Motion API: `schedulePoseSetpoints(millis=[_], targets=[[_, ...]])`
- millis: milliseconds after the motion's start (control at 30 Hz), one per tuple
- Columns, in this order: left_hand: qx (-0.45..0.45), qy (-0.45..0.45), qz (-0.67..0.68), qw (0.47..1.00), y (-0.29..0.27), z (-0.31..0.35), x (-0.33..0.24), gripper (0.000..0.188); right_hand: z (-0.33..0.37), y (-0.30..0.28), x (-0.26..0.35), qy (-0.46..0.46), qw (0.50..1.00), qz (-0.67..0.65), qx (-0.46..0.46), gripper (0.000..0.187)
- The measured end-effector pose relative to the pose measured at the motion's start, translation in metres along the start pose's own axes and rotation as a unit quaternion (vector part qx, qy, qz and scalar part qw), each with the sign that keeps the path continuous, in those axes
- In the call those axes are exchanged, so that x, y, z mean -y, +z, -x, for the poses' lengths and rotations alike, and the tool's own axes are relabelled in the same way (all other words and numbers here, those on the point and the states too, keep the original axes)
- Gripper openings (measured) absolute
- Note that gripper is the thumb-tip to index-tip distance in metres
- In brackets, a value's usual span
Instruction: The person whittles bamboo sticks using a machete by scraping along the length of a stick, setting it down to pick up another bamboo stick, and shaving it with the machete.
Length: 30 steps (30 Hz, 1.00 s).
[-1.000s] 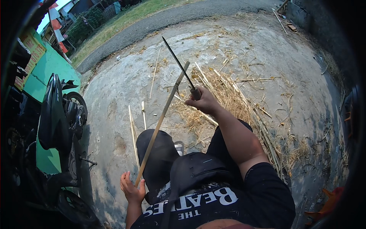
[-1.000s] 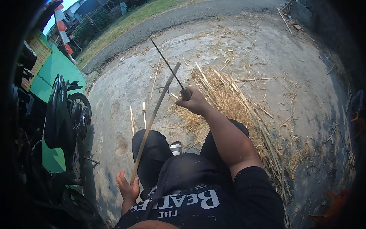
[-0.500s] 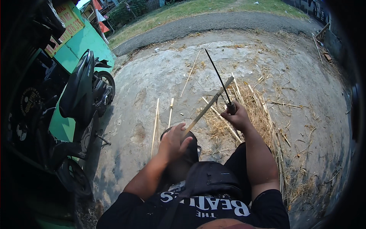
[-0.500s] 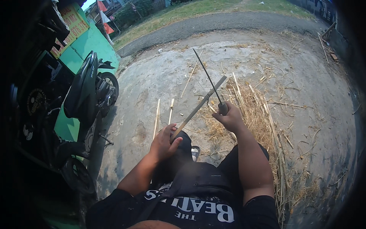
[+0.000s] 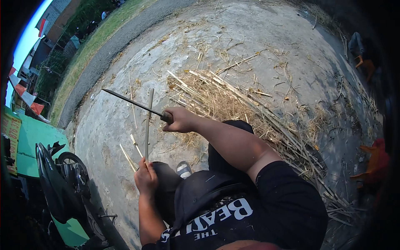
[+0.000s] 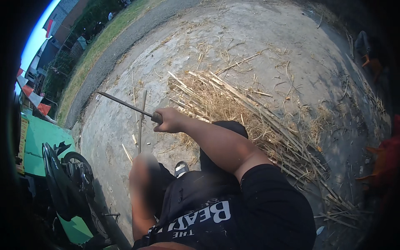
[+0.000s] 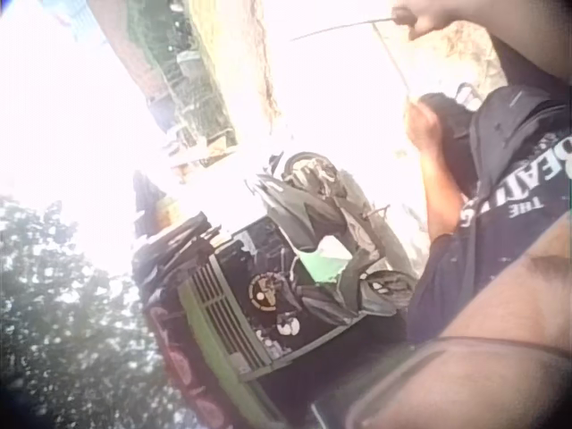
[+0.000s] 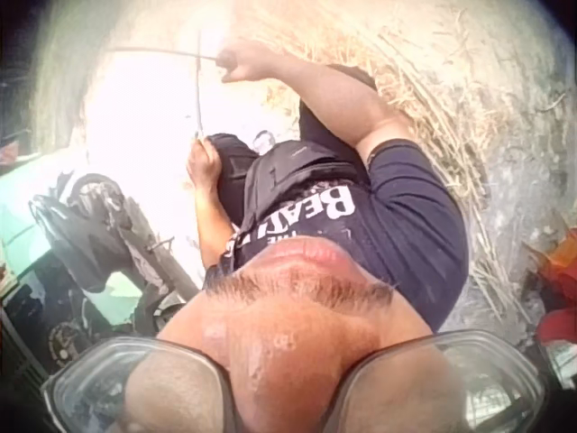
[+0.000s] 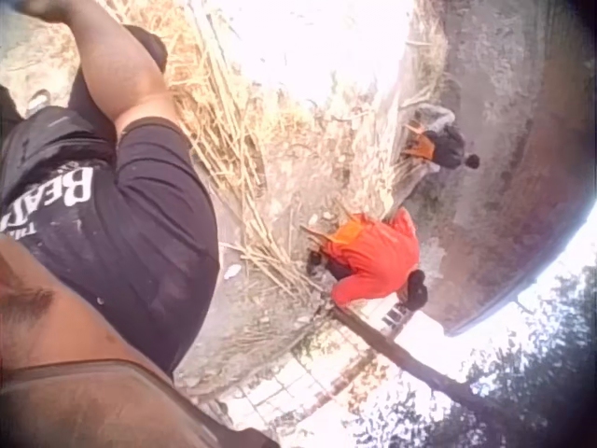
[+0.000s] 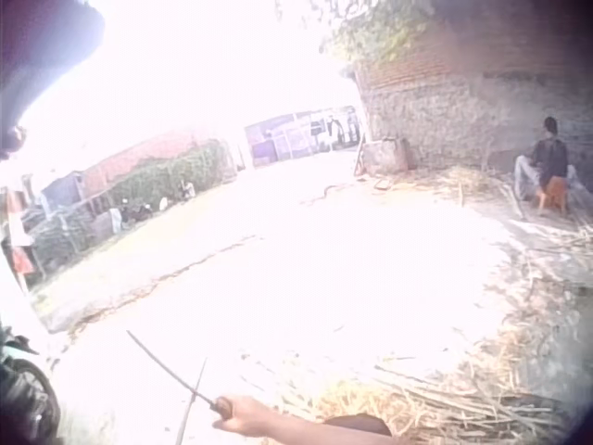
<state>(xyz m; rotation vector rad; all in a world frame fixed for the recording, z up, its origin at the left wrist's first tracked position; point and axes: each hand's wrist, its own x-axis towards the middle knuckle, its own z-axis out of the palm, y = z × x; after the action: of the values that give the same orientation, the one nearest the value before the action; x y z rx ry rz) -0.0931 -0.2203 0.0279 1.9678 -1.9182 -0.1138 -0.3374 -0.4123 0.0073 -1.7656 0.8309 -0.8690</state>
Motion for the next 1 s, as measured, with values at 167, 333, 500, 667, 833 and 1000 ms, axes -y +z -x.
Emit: schedulePoseSetpoints(millis=[167, 333, 500, 667, 833, 1000], targets=[[-0.014, 0.011, 0.021, 1.0, 0.003, -0.003, -0.008, 0.032, 0.007, 0.001, -0.004, 0.02, 0.999, 0.033, -0.007, 0.048], [-0.033, 0.014, -0.004, 0.999, 0.002, -0.002, -0.007, 0.034, 0.005, 0.008, -0.011, -0.02, 0.999, 0.049, 0.003, 0.047], [-0.056, 0.043, 0.007, 0.997, 0.007, -0.007, -0.005, 0.035, 0.011, 0.0, -0.007, 0.0, 0.998, 0.056, 0.003, 0.043], [0.023, -0.008, 0.033, 0.999, -0.017, -0.008, -0.008, 0.032, 0.011, -0.002, -0.001, 0.01, 0.996, 0.08, 0.028, 0.042], [0.026, -0.105, 0.208, 0.972, -0.021, -0.012, 0.003, 0.031, 0.016, -0.012, 0.004, -0.087, 0.981, 0.146, -0.09, 0.036], [0.04, -0.111, 0.249, 0.961, 0.0, -0.024, 0.019, 0.036, 0.02, -0.012, 0.022, -0.126, 0.974, 0.171, -0.08, 0.027]])
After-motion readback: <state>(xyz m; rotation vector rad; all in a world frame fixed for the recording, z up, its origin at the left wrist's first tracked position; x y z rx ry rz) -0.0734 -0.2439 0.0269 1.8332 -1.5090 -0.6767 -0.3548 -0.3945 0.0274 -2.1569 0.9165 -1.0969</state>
